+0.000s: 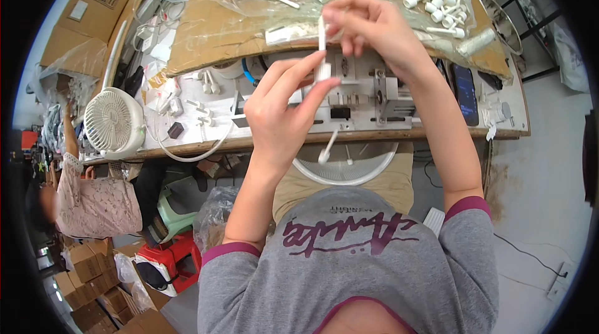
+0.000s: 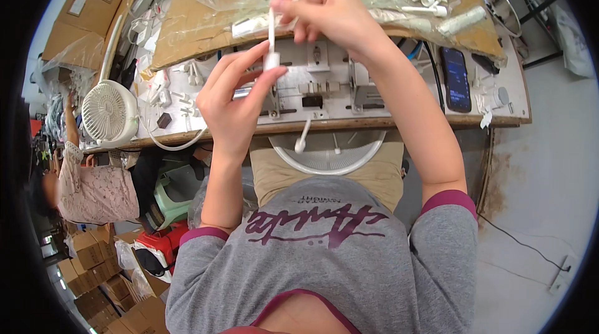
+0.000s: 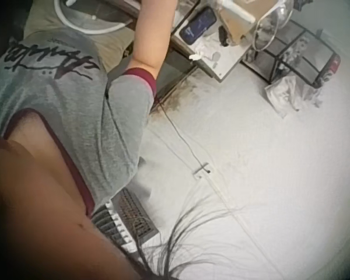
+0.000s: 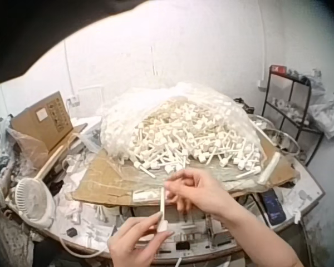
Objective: Assembling small plastic components using a pneumatic workbench machine.
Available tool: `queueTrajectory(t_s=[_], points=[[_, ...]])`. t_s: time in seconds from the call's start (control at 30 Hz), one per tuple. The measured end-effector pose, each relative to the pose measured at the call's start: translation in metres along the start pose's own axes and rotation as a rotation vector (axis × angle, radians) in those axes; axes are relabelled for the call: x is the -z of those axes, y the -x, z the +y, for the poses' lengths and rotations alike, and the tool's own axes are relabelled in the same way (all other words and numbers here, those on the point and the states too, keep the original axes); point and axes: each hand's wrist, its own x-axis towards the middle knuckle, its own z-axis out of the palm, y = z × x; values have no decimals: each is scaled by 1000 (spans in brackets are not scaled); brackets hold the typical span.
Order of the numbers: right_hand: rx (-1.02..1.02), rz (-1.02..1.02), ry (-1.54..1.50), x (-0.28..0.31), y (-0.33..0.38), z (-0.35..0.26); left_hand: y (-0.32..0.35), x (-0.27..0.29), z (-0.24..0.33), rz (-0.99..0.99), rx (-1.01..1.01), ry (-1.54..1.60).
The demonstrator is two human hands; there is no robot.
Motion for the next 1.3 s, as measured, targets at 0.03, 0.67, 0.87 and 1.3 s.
queueTrajectory(t_s=[0.03,0.67,0.87,1.3], points=[[65,68,239,9,-18,-3,-1,0,2,38,-43,-4],[231,-135,1391,22,-129,25,68,-11,-12,-246,41,-43],[413,-215,1249,58,-91,19,83,-30,-28,-309,-119,-330],[121,232,354,104,-67,5,71,-34,-34,-477,-144,-501]])
